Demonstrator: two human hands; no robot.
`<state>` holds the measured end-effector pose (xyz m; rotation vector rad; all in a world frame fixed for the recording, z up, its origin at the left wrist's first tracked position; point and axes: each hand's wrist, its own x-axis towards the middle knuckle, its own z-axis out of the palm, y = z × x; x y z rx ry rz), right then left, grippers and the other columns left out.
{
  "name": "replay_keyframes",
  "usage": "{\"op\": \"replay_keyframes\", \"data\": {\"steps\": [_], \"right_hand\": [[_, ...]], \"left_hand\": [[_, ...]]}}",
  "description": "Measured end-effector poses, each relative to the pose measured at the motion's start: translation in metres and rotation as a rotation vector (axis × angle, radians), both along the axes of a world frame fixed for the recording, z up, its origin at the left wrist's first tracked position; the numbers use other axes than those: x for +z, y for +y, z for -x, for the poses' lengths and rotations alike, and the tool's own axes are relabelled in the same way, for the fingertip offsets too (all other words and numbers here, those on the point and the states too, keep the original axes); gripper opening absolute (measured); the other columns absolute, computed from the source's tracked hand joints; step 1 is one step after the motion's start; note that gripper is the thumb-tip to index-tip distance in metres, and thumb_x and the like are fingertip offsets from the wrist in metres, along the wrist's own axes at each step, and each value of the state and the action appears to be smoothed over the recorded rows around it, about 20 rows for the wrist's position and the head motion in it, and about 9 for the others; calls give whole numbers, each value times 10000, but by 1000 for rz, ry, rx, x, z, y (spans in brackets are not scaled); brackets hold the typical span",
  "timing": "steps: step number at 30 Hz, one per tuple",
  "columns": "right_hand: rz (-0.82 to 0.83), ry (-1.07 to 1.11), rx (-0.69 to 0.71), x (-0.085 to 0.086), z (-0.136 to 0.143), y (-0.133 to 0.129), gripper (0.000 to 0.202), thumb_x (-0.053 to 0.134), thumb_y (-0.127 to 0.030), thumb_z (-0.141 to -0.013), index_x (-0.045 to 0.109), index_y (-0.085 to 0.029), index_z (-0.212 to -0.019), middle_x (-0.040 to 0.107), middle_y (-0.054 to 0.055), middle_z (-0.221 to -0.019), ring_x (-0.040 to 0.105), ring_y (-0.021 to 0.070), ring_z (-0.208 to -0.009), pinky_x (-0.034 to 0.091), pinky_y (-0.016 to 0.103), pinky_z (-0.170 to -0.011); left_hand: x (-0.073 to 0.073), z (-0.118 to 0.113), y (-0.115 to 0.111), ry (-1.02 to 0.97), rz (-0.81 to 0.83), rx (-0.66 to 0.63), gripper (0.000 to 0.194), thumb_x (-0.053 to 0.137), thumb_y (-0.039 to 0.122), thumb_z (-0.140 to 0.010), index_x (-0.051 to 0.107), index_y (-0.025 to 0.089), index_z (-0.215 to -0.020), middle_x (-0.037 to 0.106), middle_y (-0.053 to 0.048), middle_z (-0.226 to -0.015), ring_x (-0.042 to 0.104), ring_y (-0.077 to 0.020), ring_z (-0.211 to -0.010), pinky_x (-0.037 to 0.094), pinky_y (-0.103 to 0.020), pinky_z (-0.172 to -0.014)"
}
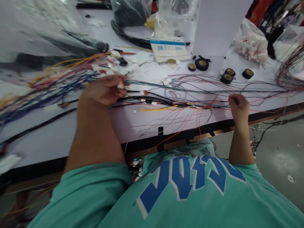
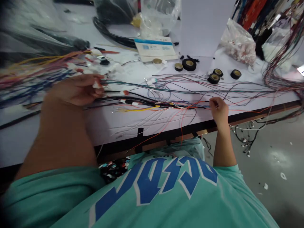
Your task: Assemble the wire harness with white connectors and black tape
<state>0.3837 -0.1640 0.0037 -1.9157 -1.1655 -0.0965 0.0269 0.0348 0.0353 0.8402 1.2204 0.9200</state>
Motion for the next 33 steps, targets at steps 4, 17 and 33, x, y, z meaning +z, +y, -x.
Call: {"op": "replay_keyframes", "data": {"steps": [4, 17, 33], "right_hand": [[265, -149, 136, -11, 16, -20, 166, 503, -229, -773, 668, -213, -786, 697, 59, -801, 615, 208, -782, 479, 353, -753], [608, -378, 150, -1, 42, -4, 222, 479, -196, -858, 697, -195, -901, 715, 103, -985, 590, 260, -951, 414, 360, -825], [1000, -558, 309, 31, 60, 23, 348, 382, -254, -969, 683, -228, -1140, 668, 127, -1144, 644, 265, -1018, 443, 309, -690]], "left_hand": [[1, -2, -1, 18, -21, 19, 432, 305, -51, -896, 599, 129, -636, 469, 22, -363, 393, -66, -316, 314, -153, -341], [4, -2, -1, 61, -20, -11, 353, 384, -45, -831, 578, 132, -596, 458, 16, -409, 388, -69, -373, 313, -164, -370], [2, 2, 4, 60, 8, -67, 301, 449, -18, -826, 603, 138, -620, 486, 7, -403, 391, -87, -382, 310, -197, -396]]}}
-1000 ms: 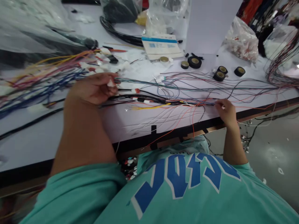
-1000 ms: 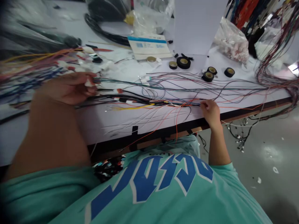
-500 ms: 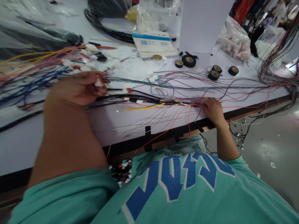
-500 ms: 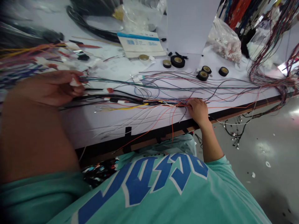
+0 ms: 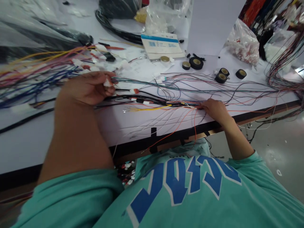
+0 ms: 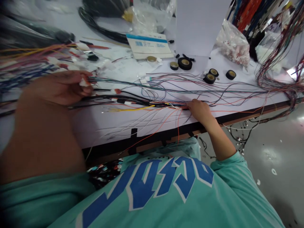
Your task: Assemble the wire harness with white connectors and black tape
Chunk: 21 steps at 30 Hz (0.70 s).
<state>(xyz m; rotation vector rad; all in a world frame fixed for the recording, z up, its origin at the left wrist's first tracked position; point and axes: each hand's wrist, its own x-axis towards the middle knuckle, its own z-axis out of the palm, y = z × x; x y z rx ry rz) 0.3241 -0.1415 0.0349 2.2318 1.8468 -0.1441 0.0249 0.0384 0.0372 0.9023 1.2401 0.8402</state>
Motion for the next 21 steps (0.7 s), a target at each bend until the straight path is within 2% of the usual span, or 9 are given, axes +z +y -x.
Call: {"op": "replay_keyframes", "data": {"steps": [7, 10, 15, 18, 21], "right_hand": [[40, -72, 123, 1, -2, 6, 339, 369, -204, -967, 665, -167, -1129, 671, 165, -1111, 667, 269, -959, 420, 304, -646], [1, -50, 153, 1, 0, 6, 324, 390, -247, -972, 646, -196, -1164, 656, 130, -1174, 652, 257, -977, 396, 292, -620], [-88, 30, 293, -5, 3, 9, 314, 414, -314, -978, 678, -222, -1121, 644, 108, -1224, 589, 233, -1058, 400, 279, -672], [-120, 152, 306, -11, -3, 13, 262, 449, -262, -949, 688, -204, -1038, 654, 114, -1184, 574, 220, -1032, 404, 281, -688], [-214, 460, 289, -17, -15, 19, 149, 504, -209, -880, 646, -177, -846, 667, 88, -998, 569, 180, -929, 418, 281, -742]], "left_hand": [[-3, 4, 4, 5, -4, -14, 243, 477, -31, -792, 603, 137, -670, 474, 8, -424, 377, -98, -424, 290, -232, -456], [-1, 1, 1, -6, -6, 13, 267, 448, -31, -807, 589, 133, -651, 479, 4, -411, 389, -92, -400, 293, -210, -427], [5, -6, -6, -40, 13, 53, 362, 356, -46, -857, 576, 129, -628, 464, 8, -369, 387, -70, -341, 305, -158, -356], [5, -5, -6, -49, 4, 57, 384, 349, -32, -884, 580, 133, -625, 464, 18, -361, 397, -59, -328, 327, -140, -343], [5, -5, -6, -41, 6, 39, 385, 342, -33, -891, 584, 138, -645, 471, 26, -357, 400, -62, -321, 345, -139, -349]]}}
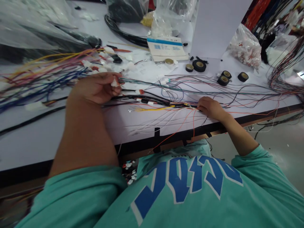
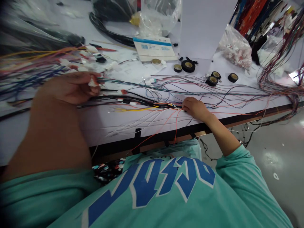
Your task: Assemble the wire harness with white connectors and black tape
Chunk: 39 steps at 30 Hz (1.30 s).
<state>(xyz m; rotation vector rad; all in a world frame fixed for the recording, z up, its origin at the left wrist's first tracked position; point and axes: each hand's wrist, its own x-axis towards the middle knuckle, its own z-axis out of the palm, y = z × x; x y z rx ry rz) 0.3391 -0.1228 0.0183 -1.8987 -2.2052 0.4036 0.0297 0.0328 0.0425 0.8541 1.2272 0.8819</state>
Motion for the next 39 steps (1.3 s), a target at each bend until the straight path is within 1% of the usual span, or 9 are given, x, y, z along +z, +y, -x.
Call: {"op": "replay_keyframes", "data": {"steps": [3, 8, 13, 18, 21, 24, 27, 31, 39], "right_hand": [[-69, 457, -155, -5, -13, 8, 84, 538, -227, -819, 535, -192, -743, 596, 2, -776, 504, 111, -689, 416, 259, -688], [-100, 1163, -640, -8, -27, 23, 157, 487, -278, -815, 386, -231, -704, 515, -58, -639, 415, 75, -485, 342, 199, -480], [-175, 1355, -815, -9, -45, 32, 215, 462, -247, -807, 326, -230, -641, 397, -68, -528, 371, 81, -430, 407, 200, -481], [-248, 1114, -877, -7, -65, 28, 216, 518, -231, -798, 379, -227, -634, 459, -61, -542, 440, 85, -460, 460, 230, -539], [-207, 591, -855, 3, -69, 17, 211, 564, -256, -767, 447, -221, -595, 501, -42, -525, 460, 104, -480, 417, 246, -526], [-223, 95, -569, 17, -55, 3, 161, 618, -269, -725, 550, -203, -595, 571, -18, -560, 503, 126, -566, 398, 258, -579], [-21, -104, -193, 25, -23, -7, 126, 563, -239, -803, 672, -180, -782, 704, 31, -767, 608, 156, -719, 412, 264, -660], [198, -481, -96, 29, 14, -8, 286, 439, -180, -902, 703, -169, -1014, 718, 135, -1083, 656, 253, -991, 418, 296, -685], [321, -590, -84, 31, 15, 2, 393, 330, -221, -967, 650, -128, -1174, 678, 168, -1178, 629, 269, -1120, 479, 326, -835]], "left_hand": [[1, -1, 0, 2, 6, 9, 384, 336, -37, -885, 578, 137, -642, 465, 26, -356, 391, -66, -314, 322, -147, -342], [-2, 1, 3, -24, 25, 38, 317, 402, -57, -808, 590, 132, -637, 474, 17, -386, 403, -72, -353, 318, -161, -360], [-9, 8, 12, -9, 38, -17, 241, 496, -44, -744, 613, 139, -640, 488, 11, -406, 437, -84, -394, 345, -176, -394], [-4, 2, 3, -18, 9, 25, 312, 423, -63, -801, 594, 131, -626, 465, 12, -393, 394, -73, -357, 313, -163, -358], [2, -3, -3, -16, 17, 59, 367, 363, -61, -844, 571, 130, -611, 440, 18, -367, 376, -68, -324, 304, -148, -328], [5, -5, -4, -3, 35, 57, 394, 334, -49, -865, 568, 137, -608, 442, 17, -358, 381, -73, -318, 300, -153, -321], [2, -2, 0, 6, 37, 53, 397, 330, -43, -860, 576, 140, -609, 441, 3, -362, 380, -83, -347, 300, -172, -345], [-6, 2, 5, -18, 27, 39, 332, 388, -43, -825, 594, 130, -630, 458, -2, -387, 389, -84, -389, 322, -181, -386], [-10, 5, 8, -6, -27, -33, 287, 384, -19, -834, 577, 133, -685, 473, 10, -393, 393, -91, -361, 280, -189, -369]]}}
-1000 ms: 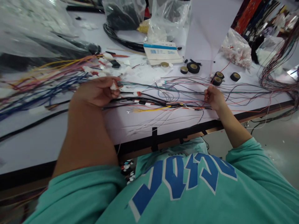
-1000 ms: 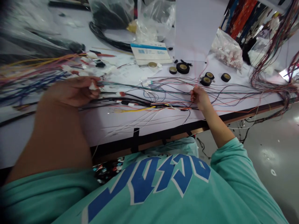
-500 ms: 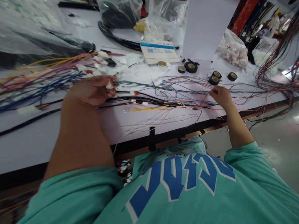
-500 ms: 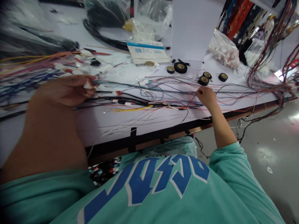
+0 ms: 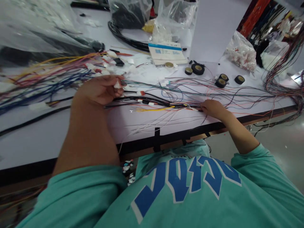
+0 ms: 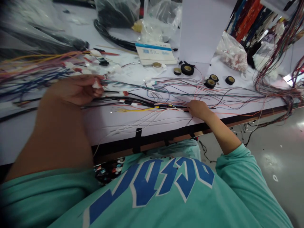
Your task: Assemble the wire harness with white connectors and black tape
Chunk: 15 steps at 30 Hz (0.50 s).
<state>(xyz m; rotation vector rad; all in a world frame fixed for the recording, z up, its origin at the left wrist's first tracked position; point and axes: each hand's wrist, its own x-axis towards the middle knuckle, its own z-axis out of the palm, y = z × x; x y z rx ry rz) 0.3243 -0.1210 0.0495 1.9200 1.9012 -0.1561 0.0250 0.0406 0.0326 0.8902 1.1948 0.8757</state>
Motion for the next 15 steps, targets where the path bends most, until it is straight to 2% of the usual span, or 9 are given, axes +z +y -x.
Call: {"op": "replay_keyframes", "data": {"steps": [8, 12, 15], "right_hand": [[78, -133, 122, 4, 11, 3, 405, 321, -97, -940, 647, -108, -1181, 670, 206, -1159, 648, 300, -1101, 514, 343, -763], [81, -174, 181, 4, 17, 9, 395, 344, -71, -919, 669, -109, -1141, 691, 203, -1117, 663, 299, -1066, 506, 341, -753], [76, -162, 218, 0, 12, 16, 383, 358, -78, -897, 691, -111, -1082, 711, 203, -1053, 679, 298, -1009, 483, 343, -730]], "left_hand": [[-2, 0, 0, -15, -9, 9, 309, 367, -28, -859, 572, 132, -691, 467, 22, -381, 390, -80, -338, 285, -182, -363], [-5, 3, 3, -26, -24, -29, 310, 382, -19, -872, 578, 139, -693, 484, 21, -390, 418, -83, -346, 299, -185, -372], [-7, 5, 6, -40, -23, -35, 305, 390, -11, -876, 586, 141, -698, 492, 16, -376, 430, -87, -348, 311, -183, -373]]}}
